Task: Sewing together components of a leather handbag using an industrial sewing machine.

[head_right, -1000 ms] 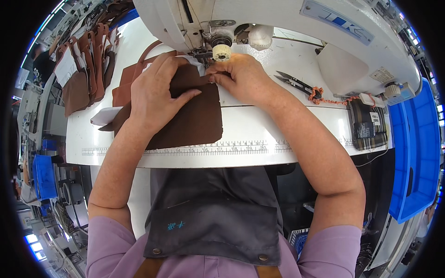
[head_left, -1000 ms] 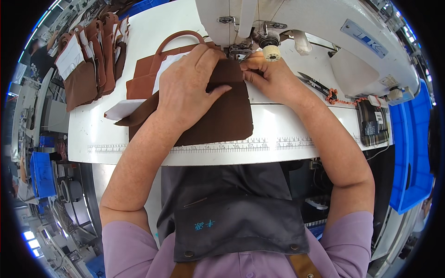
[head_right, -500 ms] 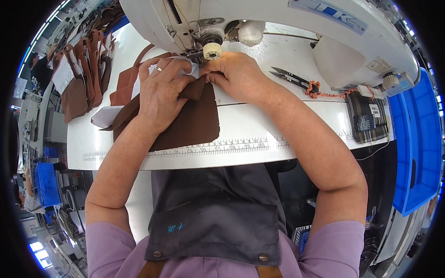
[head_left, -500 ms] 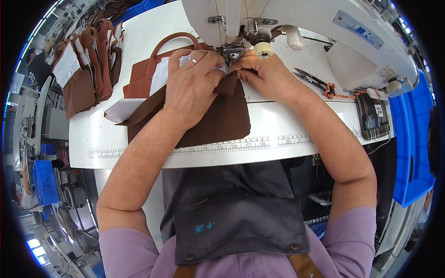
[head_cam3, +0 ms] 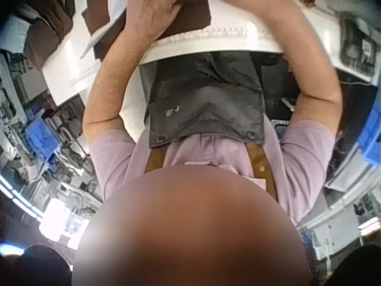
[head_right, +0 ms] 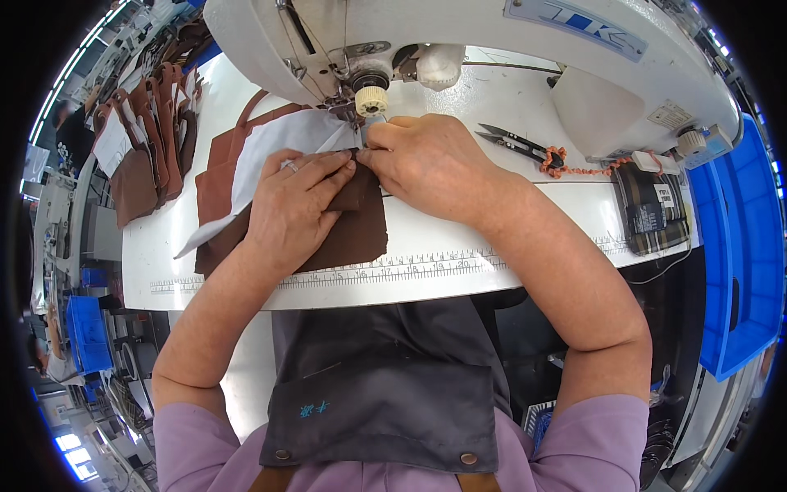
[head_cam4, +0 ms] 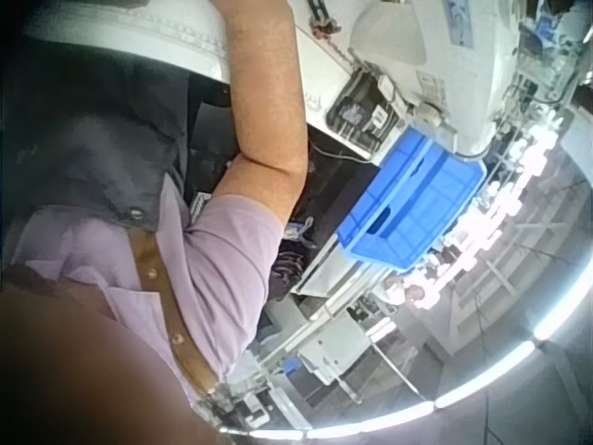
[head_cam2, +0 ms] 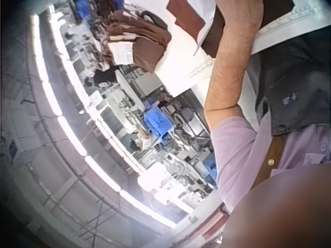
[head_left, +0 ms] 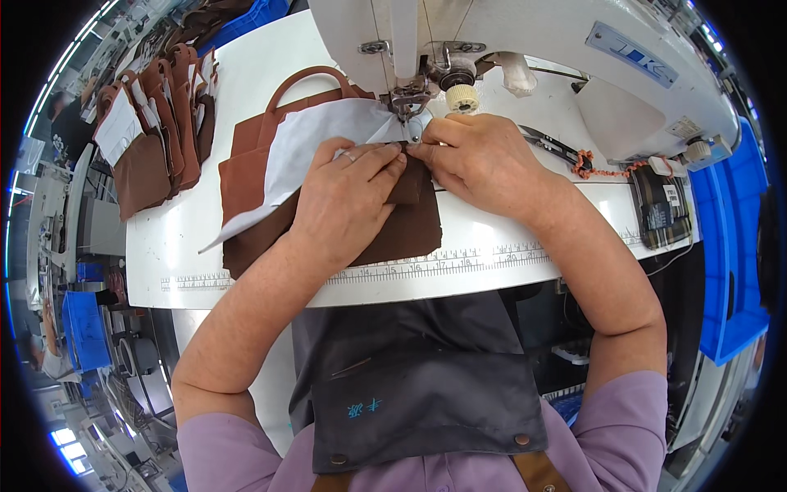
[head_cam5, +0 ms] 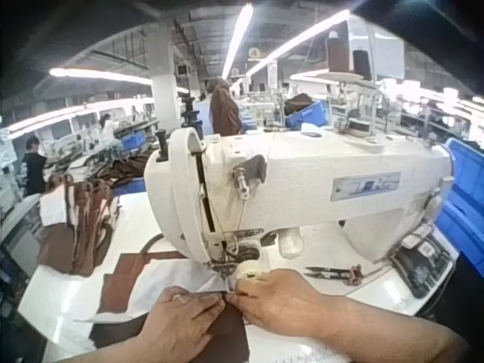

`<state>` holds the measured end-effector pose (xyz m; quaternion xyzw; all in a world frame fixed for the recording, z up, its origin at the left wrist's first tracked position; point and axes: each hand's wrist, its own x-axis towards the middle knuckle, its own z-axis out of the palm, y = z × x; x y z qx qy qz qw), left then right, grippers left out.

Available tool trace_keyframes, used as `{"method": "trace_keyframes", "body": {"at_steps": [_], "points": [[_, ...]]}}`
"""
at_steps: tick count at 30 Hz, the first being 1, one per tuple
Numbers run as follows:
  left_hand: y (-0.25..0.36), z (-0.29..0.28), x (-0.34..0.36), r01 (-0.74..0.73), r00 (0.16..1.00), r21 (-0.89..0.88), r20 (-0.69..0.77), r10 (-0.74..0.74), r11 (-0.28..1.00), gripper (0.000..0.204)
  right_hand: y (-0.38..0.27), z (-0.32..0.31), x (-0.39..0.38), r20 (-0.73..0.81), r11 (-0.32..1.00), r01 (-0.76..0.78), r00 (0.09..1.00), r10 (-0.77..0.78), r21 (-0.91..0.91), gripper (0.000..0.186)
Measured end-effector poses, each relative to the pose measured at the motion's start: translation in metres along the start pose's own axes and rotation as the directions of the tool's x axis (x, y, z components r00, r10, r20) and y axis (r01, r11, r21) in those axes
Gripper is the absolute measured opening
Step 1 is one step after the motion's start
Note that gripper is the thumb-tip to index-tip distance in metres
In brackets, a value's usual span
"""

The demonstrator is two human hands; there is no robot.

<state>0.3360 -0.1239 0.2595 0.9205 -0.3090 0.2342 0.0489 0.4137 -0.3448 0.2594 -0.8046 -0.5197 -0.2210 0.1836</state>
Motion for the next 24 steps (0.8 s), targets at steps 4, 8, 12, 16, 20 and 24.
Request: {"method": "trace_keyframes", "body": {"at_steps": [4, 8, 12, 16, 20, 24], "points": [[-0.002, -0.002, 0.001, 0.088, 0.996, -0.188, 0.018, -0.086, 0.978, 0.046, 0.001, 0.000, -0.002, -0.009, 0.999, -0.022, 1.000, 0.022, 0.030, 0.015], [-0.005, -0.002, 0.003, 0.079, 0.997, -0.208, 0.021, -0.077, 0.975, 0.045, 0.003, 0.001, -0.002, 0.014, 0.994, -0.081, 0.997, 0.080, 0.073, 0.015], [-0.007, 0.000, 0.004, 0.064, 0.998, -0.213, 0.008, -0.063, 0.975, 0.044, 0.004, 0.001, -0.001, 0.030, 0.992, -0.111, 0.993, 0.110, 0.058, 0.017], [-0.016, 0.004, 0.008, 0.059, 0.998, -0.228, -0.010, -0.063, 0.972, 0.042, 0.004, 0.001, 0.002, 0.050, 0.989, -0.150, 0.988, 0.149, 0.012, 0.018], [-0.025, 0.008, 0.013, 0.032, 0.999, -0.222, -0.019, -0.037, 0.975, 0.037, 0.003, 0.003, 0.003, 0.054, 0.983, -0.181, 0.982, 0.183, -0.038, 0.019], [-0.032, 0.010, 0.017, 0.014, 0.999, -0.224, -0.033, -0.022, 0.975, 0.036, 0.005, 0.006, 0.003, 0.014, 0.982, -0.182, 0.983, 0.183, -0.050, 0.018]]}}
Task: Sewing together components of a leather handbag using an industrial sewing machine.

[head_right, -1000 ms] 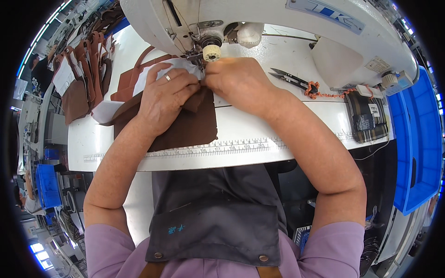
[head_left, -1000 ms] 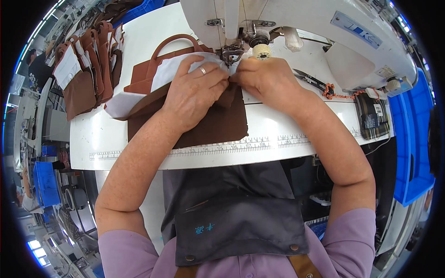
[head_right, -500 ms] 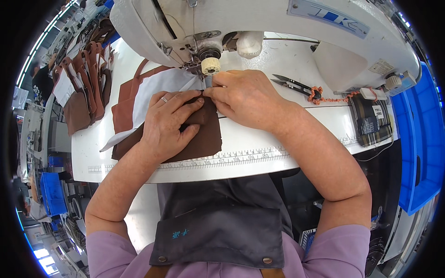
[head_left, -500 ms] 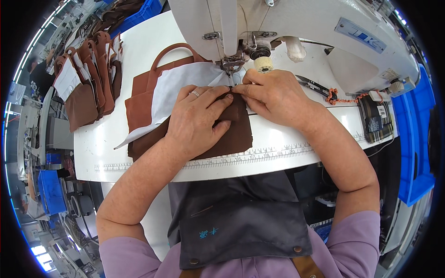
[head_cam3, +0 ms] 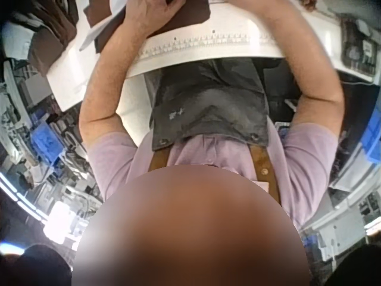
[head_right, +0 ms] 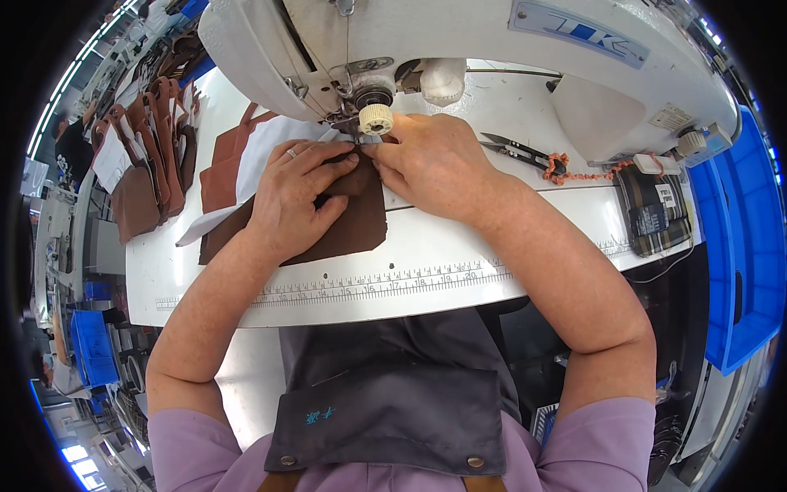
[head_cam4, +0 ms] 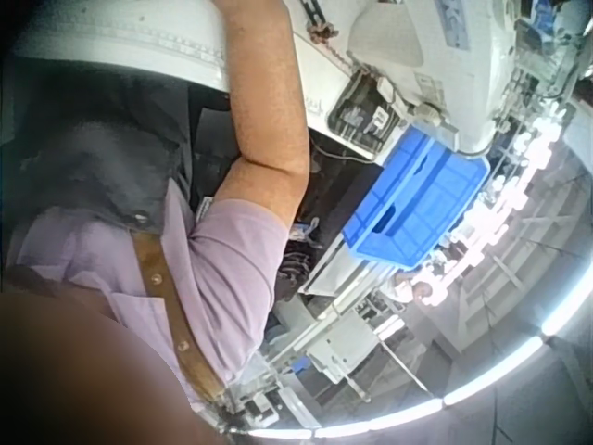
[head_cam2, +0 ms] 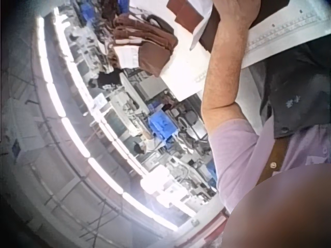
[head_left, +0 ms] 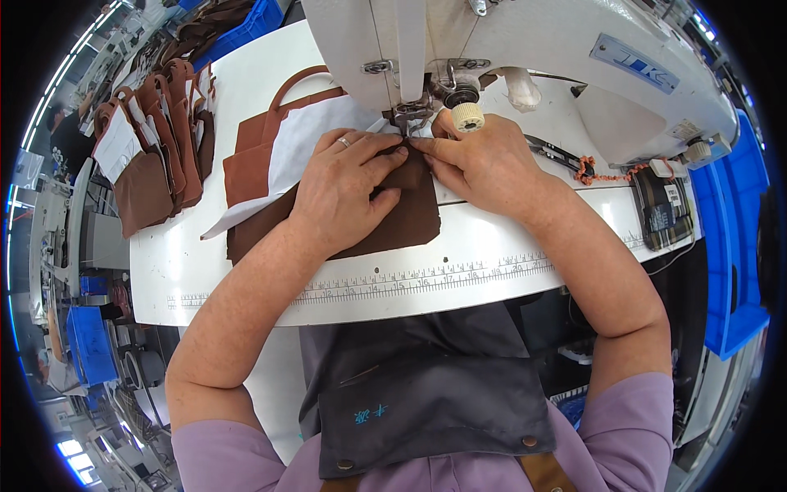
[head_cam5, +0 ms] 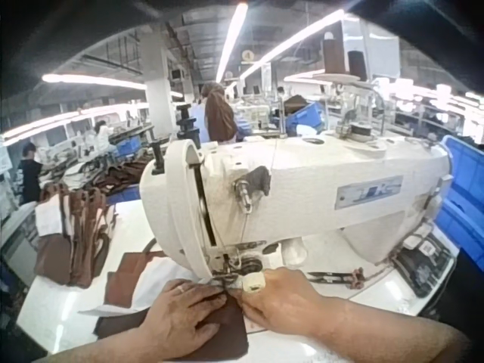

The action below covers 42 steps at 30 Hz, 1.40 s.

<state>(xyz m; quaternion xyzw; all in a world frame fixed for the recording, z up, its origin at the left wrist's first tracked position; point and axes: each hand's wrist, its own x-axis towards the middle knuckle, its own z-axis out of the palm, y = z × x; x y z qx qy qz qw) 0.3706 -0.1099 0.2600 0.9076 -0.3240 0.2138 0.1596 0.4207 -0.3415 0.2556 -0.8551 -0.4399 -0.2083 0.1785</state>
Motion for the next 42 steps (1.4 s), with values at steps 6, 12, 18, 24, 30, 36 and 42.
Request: {"method": "trace_keyframes", "body": {"at_steps": [6, 12, 18, 24, 30, 36, 42], "points": [[-0.010, 0.001, 0.005, -0.011, 1.000, -0.005, 0.011, 0.011, 1.000, 0.034, 0.003, 0.000, 0.001, 0.000, 0.999, -0.029, 1.000, 0.029, -0.016, 0.020], [-0.011, 0.002, 0.005, -0.007, 1.000, -0.011, 0.018, 0.007, 1.000, 0.043, 0.003, -0.002, 0.000, 0.030, 0.998, -0.054, 0.998, 0.054, -0.019, 0.022], [-0.012, 0.001, 0.006, -0.024, 1.000, -0.002, 0.017, 0.024, 1.000, 0.039, 0.009, -0.003, 0.000, 0.002, 0.999, -0.045, 0.999, 0.045, 0.027, 0.021], [-0.018, 0.000, 0.007, -0.051, 0.997, -0.008, 0.061, 0.051, 0.999, 0.042, 0.013, -0.005, 0.000, 0.038, 0.958, -0.204, 0.979, 0.201, 0.203, 0.023], [-0.025, 0.001, 0.008, -0.074, 0.995, -0.032, 0.071, 0.077, 0.997, 0.049, 0.014, -0.004, 0.000, 0.007, 0.974, -0.153, 0.988, 0.154, 0.166, 0.021], [-0.028, -0.001, 0.009, -0.068, 0.994, -0.046, 0.080, 0.072, 0.997, 0.050, 0.013, -0.003, 0.001, 0.011, 0.973, -0.150, 0.989, 0.151, 0.173, 0.021], [-0.047, -0.005, 0.013, -0.181, 0.974, -0.042, 0.133, 0.185, 0.983, 0.051, 0.015, -0.002, 0.000, 0.029, 0.975, -0.156, 0.988, 0.154, 0.158, 0.020]]}}
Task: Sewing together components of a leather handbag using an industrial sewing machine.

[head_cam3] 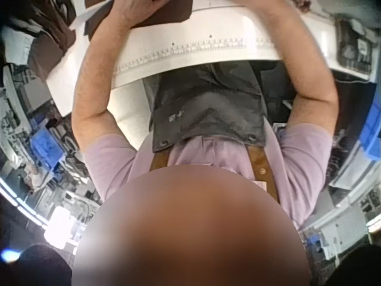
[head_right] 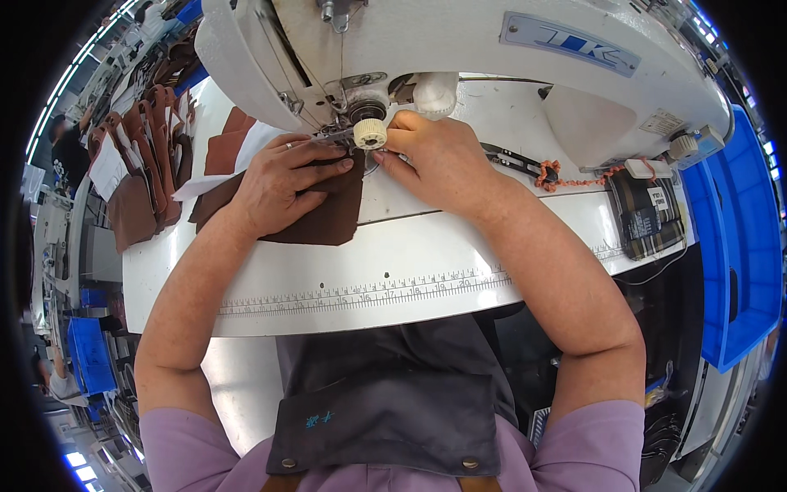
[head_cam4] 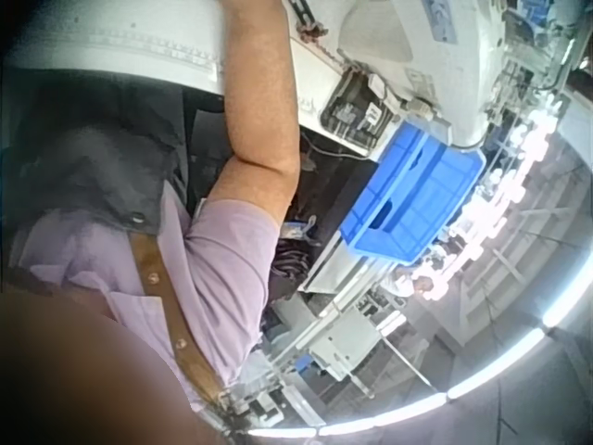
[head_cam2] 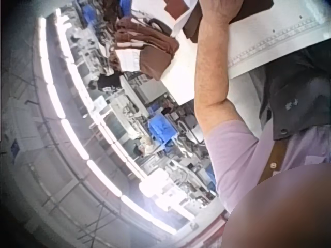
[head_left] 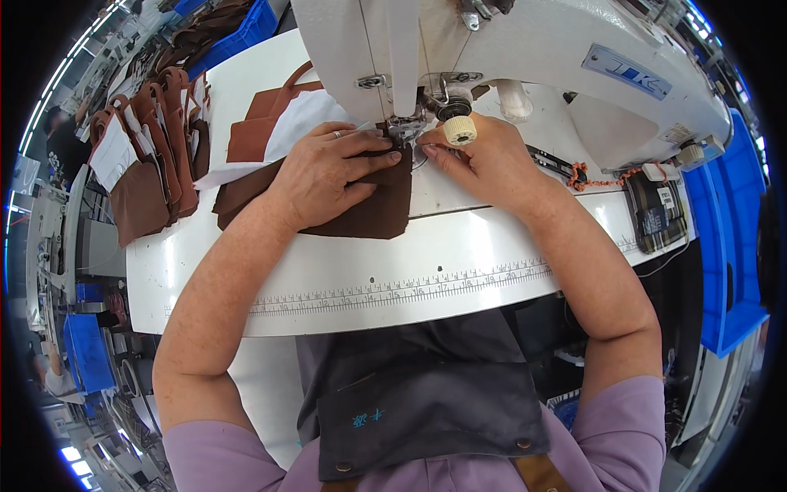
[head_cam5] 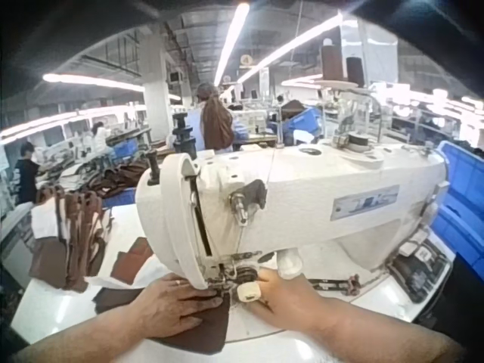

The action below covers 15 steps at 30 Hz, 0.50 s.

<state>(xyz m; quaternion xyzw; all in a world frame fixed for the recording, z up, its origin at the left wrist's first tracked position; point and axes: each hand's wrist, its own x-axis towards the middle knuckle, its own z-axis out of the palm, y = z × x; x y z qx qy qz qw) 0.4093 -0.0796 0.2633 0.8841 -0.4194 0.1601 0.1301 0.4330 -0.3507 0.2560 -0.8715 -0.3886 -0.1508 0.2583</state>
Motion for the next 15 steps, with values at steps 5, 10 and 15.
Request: {"method": "trace_keyframes", "body": {"at_steps": [5, 10, 15], "points": [[-0.007, -0.014, 0.003, -0.177, 0.983, 0.142, 0.075, 0.167, 0.974, 0.052, 0.002, 0.003, 0.000, -0.038, 0.997, 0.073, 0.997, -0.072, 0.025, 0.016], [0.044, -0.014, 0.006, 0.119, 0.986, 0.050, 0.109, -0.124, 0.992, 0.044, 0.006, 0.004, 0.002, -0.079, 0.983, 0.183, 0.980, -0.185, -0.025, 0.018], [0.081, 0.015, 0.012, 0.389, 0.911, -0.007, -0.144, -0.386, 0.921, 0.029, 0.008, 0.008, 0.009, -0.004, 0.970, 0.239, 0.971, -0.239, 0.047, 0.022]]}}
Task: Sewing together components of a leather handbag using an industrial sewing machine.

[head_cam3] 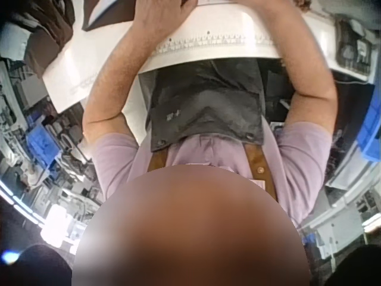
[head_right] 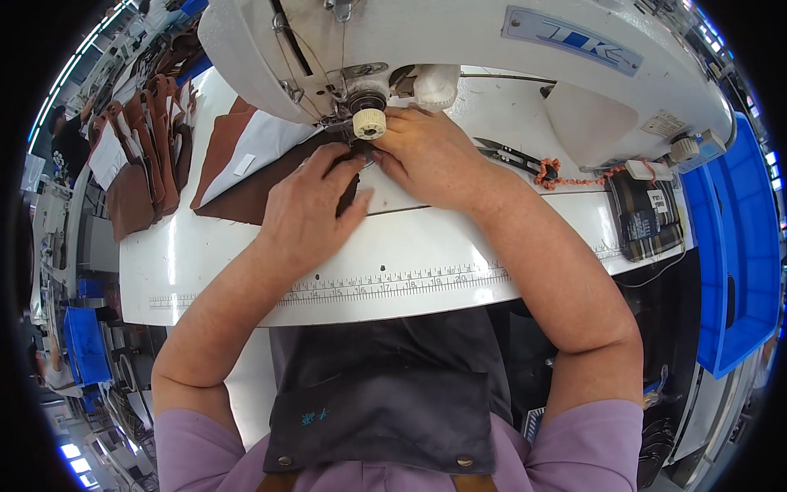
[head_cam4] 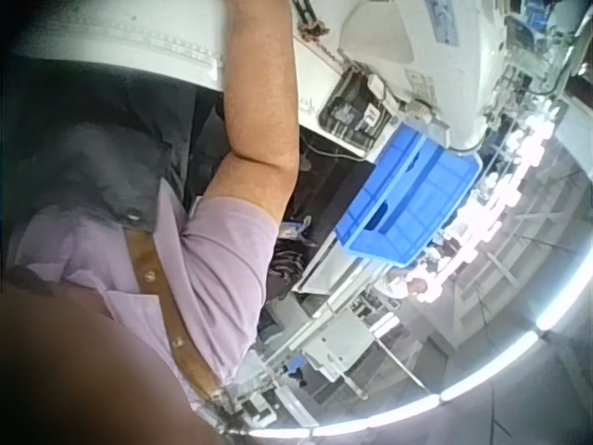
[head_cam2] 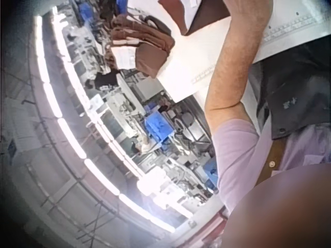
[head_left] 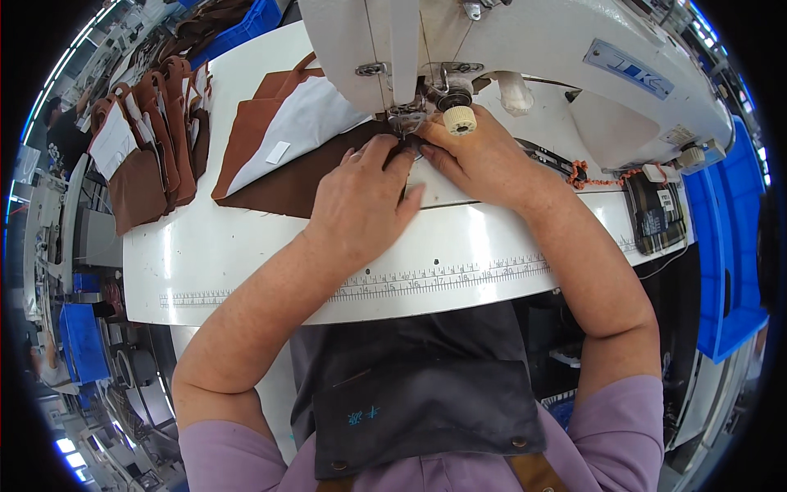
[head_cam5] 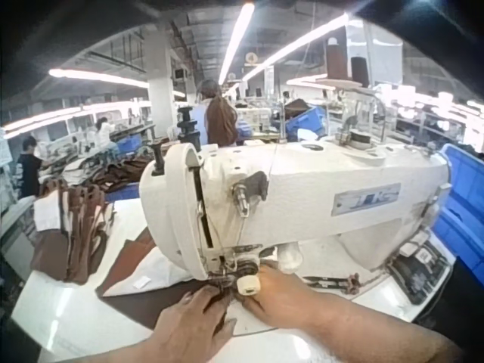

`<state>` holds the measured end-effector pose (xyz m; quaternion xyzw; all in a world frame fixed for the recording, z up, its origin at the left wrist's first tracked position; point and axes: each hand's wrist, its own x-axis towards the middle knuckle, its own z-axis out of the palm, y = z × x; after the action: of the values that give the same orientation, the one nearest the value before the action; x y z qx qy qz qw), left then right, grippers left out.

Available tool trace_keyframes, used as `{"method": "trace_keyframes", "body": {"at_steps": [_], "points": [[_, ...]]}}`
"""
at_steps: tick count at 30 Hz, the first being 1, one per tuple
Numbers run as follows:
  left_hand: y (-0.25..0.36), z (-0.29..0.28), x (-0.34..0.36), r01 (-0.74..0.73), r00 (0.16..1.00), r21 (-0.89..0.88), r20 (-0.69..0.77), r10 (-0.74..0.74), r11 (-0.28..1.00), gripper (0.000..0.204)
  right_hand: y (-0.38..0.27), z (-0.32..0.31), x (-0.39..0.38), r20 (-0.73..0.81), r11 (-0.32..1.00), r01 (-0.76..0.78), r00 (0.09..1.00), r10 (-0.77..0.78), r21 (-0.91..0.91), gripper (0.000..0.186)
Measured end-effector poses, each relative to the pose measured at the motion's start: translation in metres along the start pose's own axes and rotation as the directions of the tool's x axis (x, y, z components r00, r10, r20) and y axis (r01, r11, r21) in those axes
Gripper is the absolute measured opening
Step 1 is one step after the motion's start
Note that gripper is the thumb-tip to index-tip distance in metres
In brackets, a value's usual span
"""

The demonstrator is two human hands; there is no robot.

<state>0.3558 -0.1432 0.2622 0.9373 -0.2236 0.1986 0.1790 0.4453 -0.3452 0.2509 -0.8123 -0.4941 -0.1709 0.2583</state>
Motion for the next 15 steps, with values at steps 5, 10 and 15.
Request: {"method": "trace_keyframes", "body": {"at_steps": [5, 10, 15], "points": [[-0.030, -0.004, -0.002, -0.017, 0.998, -0.122, 0.060, 0.024, 0.992, 0.020, -0.004, -0.005, -0.002, 0.110, 0.991, -0.086, 0.989, 0.098, -0.105, 0.020], [-0.073, -0.018, 0.019, -0.077, 0.978, -0.394, 0.148, 0.146, 0.916, 0.026, -0.011, -0.009, -0.002, 0.093, 0.977, -0.084, 0.990, 0.104, -0.195, 0.023], [-0.075, -0.019, 0.024, -0.097, 0.974, -0.377, 0.153, 0.165, 0.921, 0.027, -0.018, -0.011, -0.007, 0.045, 0.969, -0.082, 0.995, 0.095, -0.234, 0.026]]}}
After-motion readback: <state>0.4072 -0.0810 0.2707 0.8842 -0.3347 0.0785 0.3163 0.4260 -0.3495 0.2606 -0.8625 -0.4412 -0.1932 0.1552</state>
